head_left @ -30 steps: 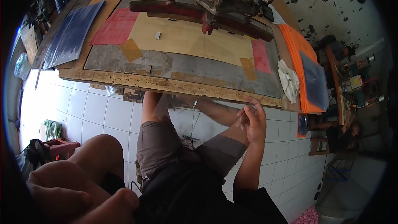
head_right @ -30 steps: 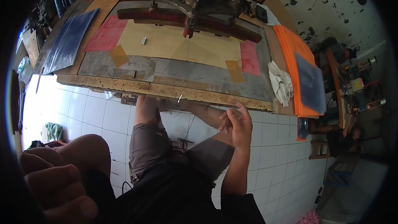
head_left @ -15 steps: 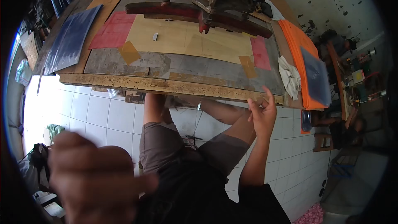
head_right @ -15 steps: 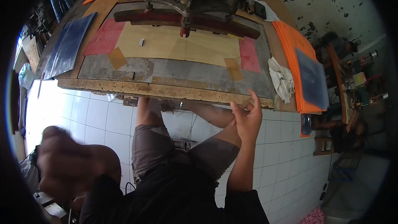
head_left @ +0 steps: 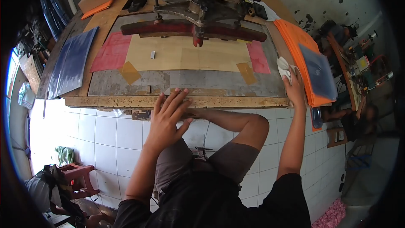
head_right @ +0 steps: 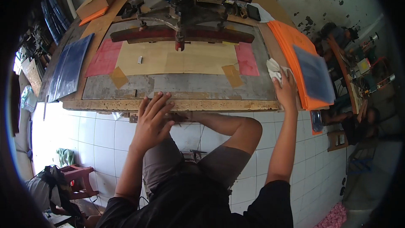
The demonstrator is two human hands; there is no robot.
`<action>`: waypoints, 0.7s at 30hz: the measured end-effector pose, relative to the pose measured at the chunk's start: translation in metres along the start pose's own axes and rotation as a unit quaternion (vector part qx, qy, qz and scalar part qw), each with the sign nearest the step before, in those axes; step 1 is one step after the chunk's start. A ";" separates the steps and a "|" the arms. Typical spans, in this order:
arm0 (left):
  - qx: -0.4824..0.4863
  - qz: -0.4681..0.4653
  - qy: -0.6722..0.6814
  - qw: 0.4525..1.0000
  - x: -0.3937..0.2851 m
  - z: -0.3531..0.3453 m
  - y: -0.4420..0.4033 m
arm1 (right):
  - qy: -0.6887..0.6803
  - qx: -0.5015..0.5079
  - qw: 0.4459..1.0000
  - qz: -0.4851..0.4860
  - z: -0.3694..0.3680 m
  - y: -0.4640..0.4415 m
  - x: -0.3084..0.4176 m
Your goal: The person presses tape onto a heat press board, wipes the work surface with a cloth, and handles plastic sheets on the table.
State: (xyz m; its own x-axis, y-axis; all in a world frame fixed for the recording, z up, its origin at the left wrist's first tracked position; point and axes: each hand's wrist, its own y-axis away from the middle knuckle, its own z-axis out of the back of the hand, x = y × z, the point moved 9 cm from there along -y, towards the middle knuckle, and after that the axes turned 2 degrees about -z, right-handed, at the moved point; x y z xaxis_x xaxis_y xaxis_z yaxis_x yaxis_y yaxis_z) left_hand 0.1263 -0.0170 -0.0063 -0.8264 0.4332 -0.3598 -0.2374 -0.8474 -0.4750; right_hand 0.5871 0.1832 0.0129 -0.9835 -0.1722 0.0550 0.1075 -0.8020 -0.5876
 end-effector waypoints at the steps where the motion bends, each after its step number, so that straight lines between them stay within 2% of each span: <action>1: -0.002 0.001 -0.006 1.000 0.002 -0.003 0.001 | -0.052 0.045 0.997 -0.022 -0.013 -0.004 -0.005; 4: 0.000 0.008 0.017 1.000 -0.002 -0.007 0.003 | -0.077 0.108 0.988 -0.076 -0.012 -0.012 -0.004; 6: 0.004 0.005 0.009 1.000 -0.006 -0.014 0.004 | -0.248 0.099 0.958 -0.108 0.008 -0.010 0.050; 8: 0.009 -0.007 -0.003 1.000 -0.013 -0.022 0.006 | -0.325 0.068 0.943 -0.016 0.039 0.001 0.152; 10: 0.011 -0.010 -0.012 1.000 -0.015 -0.031 0.010 | -0.257 0.082 0.935 0.229 0.060 0.031 0.264; 13: 0.006 -0.013 -0.020 1.000 -0.010 -0.034 0.012 | -0.308 0.170 0.898 0.266 0.029 0.039 0.295; 16: 0.005 -0.012 -0.014 1.000 -0.013 -0.031 0.013 | -0.192 0.067 0.975 0.093 -0.022 -0.011 0.209; 19: 0.000 -0.013 -0.003 1.000 -0.010 -0.032 0.010 | -0.193 0.091 0.974 0.076 -0.029 -0.010 0.235; 21: 0.003 -0.012 0.002 1.000 -0.009 -0.036 0.012 | -0.317 0.150 0.898 0.265 0.015 0.019 0.322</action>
State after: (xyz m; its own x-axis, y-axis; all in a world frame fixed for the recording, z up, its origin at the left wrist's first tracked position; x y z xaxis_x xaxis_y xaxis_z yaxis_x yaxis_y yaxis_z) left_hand 0.1490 -0.0203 -0.0374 -0.8181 0.4543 -0.3525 -0.2597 -0.8388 -0.4785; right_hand 0.2749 0.1043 0.0312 -0.5123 -0.7899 0.3369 0.6643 -0.6132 -0.4274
